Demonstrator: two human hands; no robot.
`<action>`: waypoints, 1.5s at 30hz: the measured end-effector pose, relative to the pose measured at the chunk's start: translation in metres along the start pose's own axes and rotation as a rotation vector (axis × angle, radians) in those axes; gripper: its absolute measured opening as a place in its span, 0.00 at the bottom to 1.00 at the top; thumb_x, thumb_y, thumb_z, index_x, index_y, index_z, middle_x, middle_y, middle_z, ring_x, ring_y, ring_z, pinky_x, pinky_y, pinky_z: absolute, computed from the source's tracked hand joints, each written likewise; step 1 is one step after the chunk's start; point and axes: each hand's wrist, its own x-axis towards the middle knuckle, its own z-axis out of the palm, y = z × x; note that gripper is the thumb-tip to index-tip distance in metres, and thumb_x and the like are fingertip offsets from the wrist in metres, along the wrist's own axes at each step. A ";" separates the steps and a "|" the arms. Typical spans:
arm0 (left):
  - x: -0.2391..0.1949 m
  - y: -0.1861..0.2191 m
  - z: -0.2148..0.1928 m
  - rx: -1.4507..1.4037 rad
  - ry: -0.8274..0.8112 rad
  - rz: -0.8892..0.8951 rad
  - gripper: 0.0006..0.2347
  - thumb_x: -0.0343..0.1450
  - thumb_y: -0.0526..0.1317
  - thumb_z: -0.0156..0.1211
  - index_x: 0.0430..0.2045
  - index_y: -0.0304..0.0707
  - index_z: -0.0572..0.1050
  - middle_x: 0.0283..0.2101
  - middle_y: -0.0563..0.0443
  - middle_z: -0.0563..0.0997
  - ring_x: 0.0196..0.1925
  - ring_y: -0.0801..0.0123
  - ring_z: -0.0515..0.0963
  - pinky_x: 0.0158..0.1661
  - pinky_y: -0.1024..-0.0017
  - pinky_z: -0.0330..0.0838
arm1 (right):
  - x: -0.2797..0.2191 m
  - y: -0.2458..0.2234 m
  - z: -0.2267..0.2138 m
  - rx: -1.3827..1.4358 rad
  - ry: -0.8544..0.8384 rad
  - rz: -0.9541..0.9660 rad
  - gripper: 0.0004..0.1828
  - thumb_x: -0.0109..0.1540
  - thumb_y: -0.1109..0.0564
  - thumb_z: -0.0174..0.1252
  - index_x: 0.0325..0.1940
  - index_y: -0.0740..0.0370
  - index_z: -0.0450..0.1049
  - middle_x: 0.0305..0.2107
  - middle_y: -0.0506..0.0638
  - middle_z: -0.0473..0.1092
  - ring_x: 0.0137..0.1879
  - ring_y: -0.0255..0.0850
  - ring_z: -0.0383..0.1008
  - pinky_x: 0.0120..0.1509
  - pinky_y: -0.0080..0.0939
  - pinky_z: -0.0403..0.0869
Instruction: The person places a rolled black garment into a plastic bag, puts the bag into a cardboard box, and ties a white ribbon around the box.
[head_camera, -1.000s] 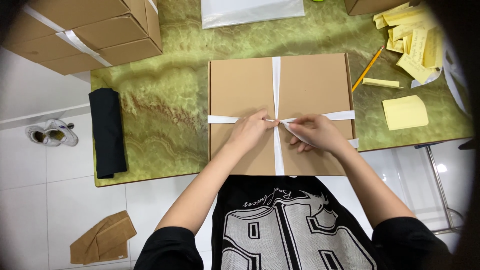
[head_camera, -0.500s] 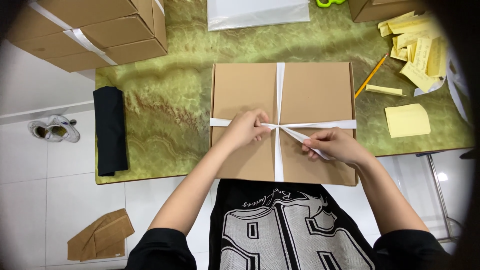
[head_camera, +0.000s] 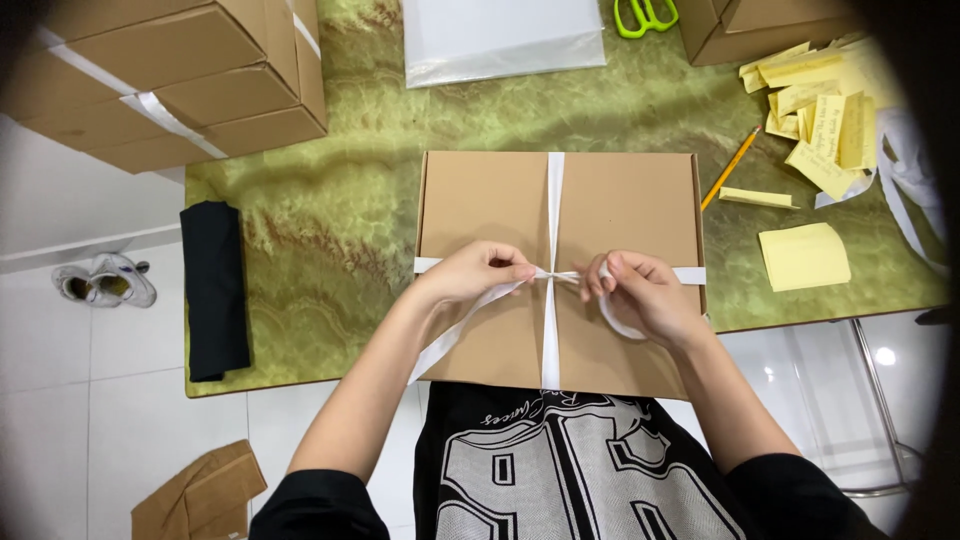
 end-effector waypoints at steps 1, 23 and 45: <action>0.001 0.001 0.004 -0.014 0.035 0.051 0.08 0.74 0.42 0.69 0.36 0.35 0.85 0.34 0.51 0.83 0.37 0.76 0.81 0.39 0.78 0.81 | 0.003 0.008 -0.001 0.095 0.008 -0.006 0.22 0.78 0.54 0.45 0.31 0.67 0.63 0.26 0.56 0.62 0.37 0.53 0.70 0.52 0.48 0.70; 0.049 -0.026 0.051 -0.104 0.260 0.171 0.14 0.77 0.43 0.65 0.23 0.36 0.77 0.15 0.54 0.71 0.18 0.81 0.63 0.23 0.82 0.57 | 0.018 0.044 -0.013 -0.364 0.164 0.250 0.15 0.76 0.56 0.50 0.36 0.62 0.74 0.19 0.40 0.54 0.27 0.30 0.52 0.32 0.28 0.53; 0.070 -0.070 0.040 0.000 0.146 0.377 0.14 0.71 0.20 0.54 0.48 0.28 0.80 0.38 0.47 0.73 0.23 0.74 0.77 0.26 0.76 0.74 | 0.021 0.029 0.004 -0.428 -0.017 0.187 0.18 0.73 0.66 0.46 0.64 0.65 0.76 0.24 0.50 0.69 0.25 0.36 0.70 0.37 0.36 0.72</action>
